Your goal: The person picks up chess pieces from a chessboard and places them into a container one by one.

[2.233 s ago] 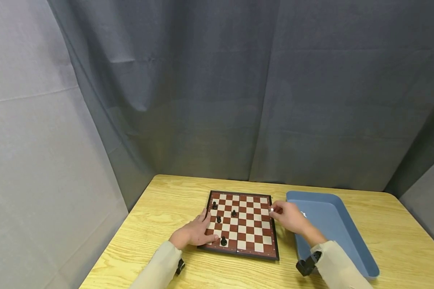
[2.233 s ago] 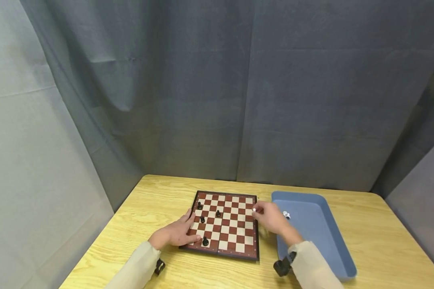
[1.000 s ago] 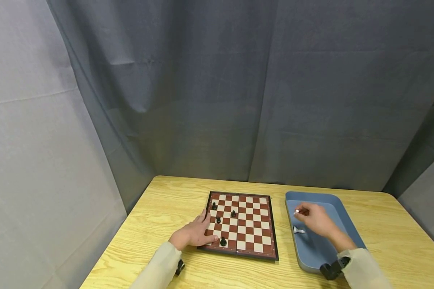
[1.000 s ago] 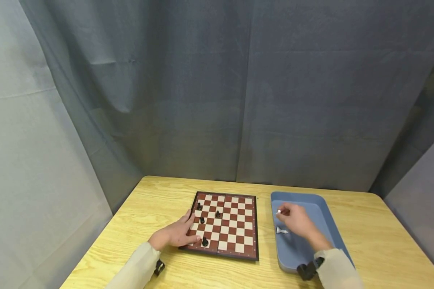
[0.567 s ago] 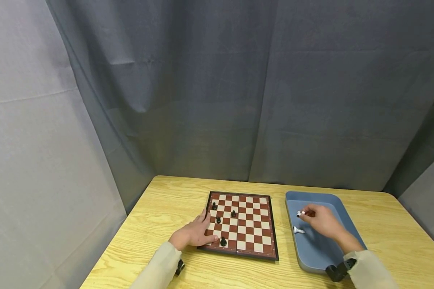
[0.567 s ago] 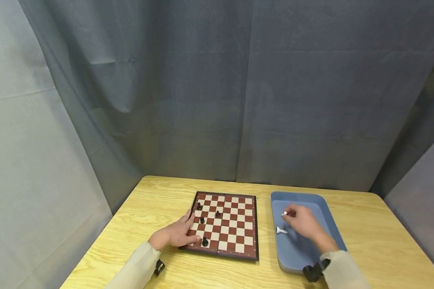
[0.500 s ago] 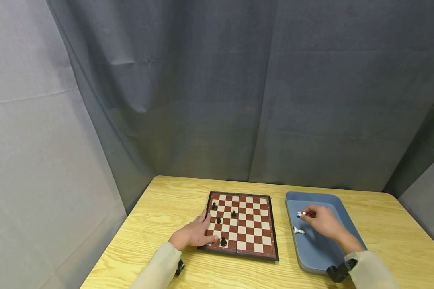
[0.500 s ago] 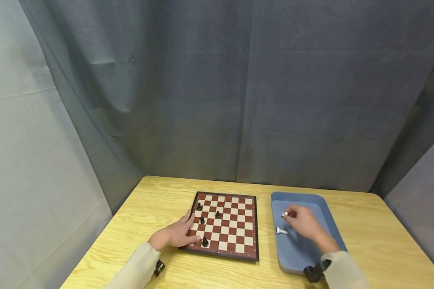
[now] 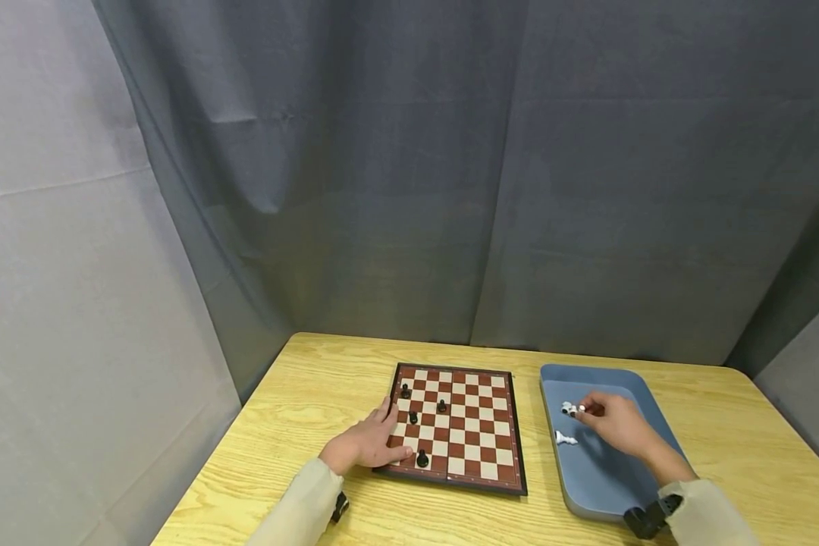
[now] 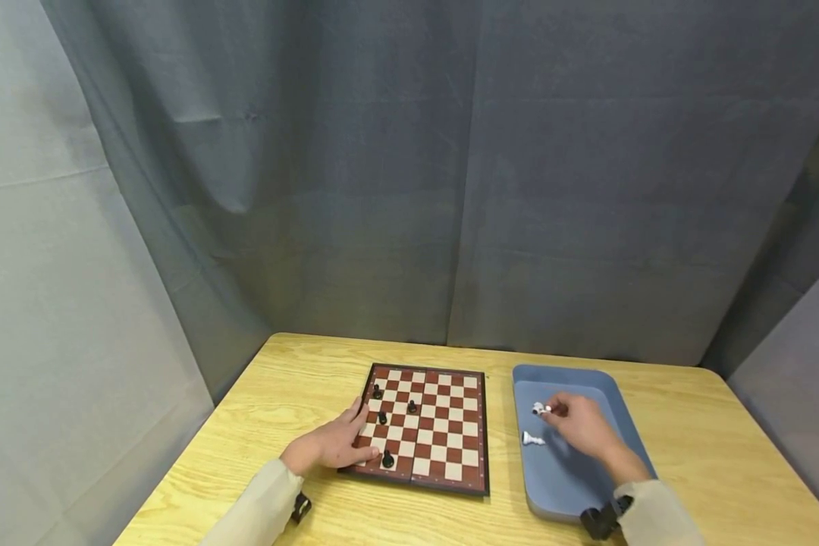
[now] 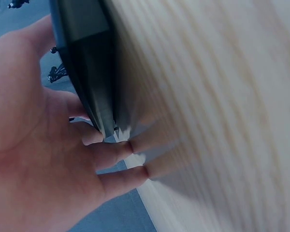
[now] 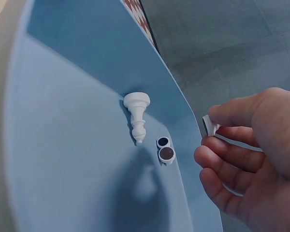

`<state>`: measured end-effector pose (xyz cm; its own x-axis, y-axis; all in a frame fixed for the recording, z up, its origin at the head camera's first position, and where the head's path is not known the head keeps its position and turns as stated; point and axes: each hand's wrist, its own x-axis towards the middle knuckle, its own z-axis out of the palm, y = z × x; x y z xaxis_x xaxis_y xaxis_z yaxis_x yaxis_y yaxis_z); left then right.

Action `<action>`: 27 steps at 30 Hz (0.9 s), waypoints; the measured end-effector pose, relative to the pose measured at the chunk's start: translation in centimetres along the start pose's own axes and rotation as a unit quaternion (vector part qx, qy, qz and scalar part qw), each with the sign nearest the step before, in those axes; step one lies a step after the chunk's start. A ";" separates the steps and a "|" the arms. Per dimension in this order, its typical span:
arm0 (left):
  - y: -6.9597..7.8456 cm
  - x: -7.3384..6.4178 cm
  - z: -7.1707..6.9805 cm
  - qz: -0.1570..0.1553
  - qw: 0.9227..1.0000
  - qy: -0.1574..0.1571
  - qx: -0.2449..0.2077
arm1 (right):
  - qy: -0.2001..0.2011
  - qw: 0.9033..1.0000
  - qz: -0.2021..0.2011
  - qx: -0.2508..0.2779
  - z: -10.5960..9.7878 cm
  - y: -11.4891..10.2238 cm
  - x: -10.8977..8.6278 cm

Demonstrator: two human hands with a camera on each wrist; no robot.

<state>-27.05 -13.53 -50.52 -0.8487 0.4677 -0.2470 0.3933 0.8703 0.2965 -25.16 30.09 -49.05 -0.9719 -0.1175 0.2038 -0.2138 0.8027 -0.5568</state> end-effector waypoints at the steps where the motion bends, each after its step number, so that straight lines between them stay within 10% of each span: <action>1: 0.0 0.0 0.0 0.000 1.000 0.000 0.000 | 0.000 1.000 0.000 0.001 0.0 0.0 0.0; 27: -0.1 0.1 0.2 0.000 1.000 0.000 0.001 | -0.010 1.000 -0.003 0.003 0.4 -1.5 0.2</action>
<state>-27.08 -13.52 -50.78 -0.8484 0.4684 -0.2466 0.3945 0.8701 0.2955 -25.08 28.58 -48.48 -0.9725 -0.1331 0.1912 -0.2195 0.7984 -0.5606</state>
